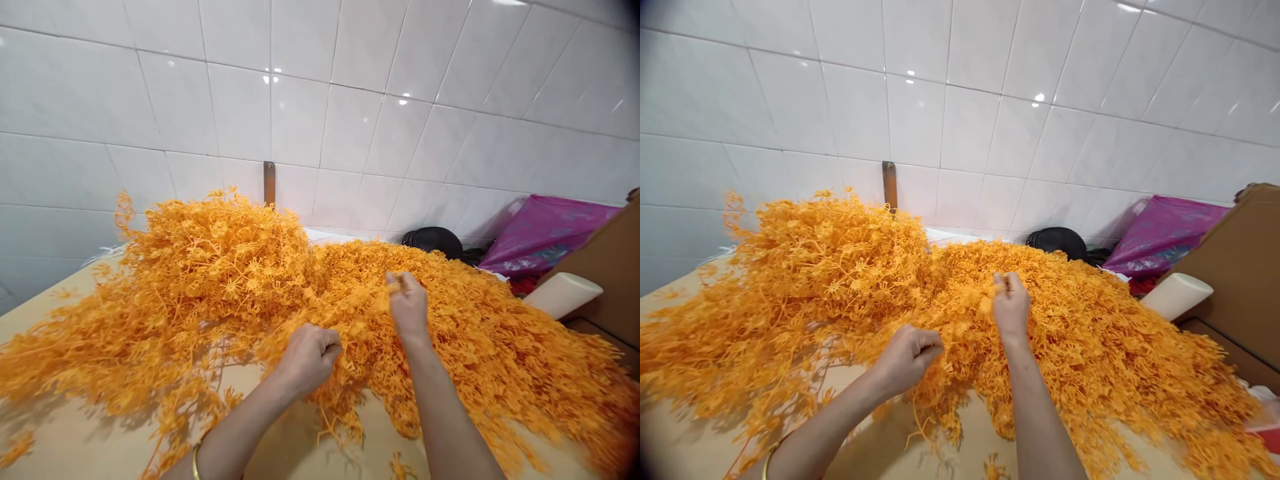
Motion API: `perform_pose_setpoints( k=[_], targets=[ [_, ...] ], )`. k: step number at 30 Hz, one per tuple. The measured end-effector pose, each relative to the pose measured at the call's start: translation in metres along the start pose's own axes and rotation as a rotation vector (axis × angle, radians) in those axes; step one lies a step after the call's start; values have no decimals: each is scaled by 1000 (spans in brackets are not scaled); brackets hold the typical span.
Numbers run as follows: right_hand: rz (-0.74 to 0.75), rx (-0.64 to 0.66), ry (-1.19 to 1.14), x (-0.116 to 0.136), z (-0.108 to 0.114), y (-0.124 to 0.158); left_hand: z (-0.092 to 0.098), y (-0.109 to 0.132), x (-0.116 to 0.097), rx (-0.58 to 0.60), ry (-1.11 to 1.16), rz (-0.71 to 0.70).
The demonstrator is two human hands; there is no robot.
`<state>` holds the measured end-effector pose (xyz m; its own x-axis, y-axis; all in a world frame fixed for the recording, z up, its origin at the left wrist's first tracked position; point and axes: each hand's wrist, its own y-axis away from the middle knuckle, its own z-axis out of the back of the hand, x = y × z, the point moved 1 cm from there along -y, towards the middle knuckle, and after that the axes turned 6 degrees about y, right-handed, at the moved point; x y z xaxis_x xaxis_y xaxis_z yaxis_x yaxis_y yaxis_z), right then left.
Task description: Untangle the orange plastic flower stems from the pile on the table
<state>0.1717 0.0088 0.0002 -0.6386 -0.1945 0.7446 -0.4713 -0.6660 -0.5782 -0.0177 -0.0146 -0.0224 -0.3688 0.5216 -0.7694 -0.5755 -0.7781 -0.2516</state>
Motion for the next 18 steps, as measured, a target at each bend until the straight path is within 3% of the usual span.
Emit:
perform_pose_setpoints(
  k=[2,6,12,14,18],
  targets=[
    [-15,-94,-96,-14,9,-8,-3,-1,2,1,6,15],
    [11,17,-152,-19,13,-12,-5,-3,5,-47,186,116],
    [84,113,270,-5,7,-4,15,-4,-5,37,825,216],
    [162,201,414,-1,3,0,24,-3,-7,-8,1014,211],
    [245,519,499,5,-10,11,32,-5,-3,-156,1238,197]
  ],
)
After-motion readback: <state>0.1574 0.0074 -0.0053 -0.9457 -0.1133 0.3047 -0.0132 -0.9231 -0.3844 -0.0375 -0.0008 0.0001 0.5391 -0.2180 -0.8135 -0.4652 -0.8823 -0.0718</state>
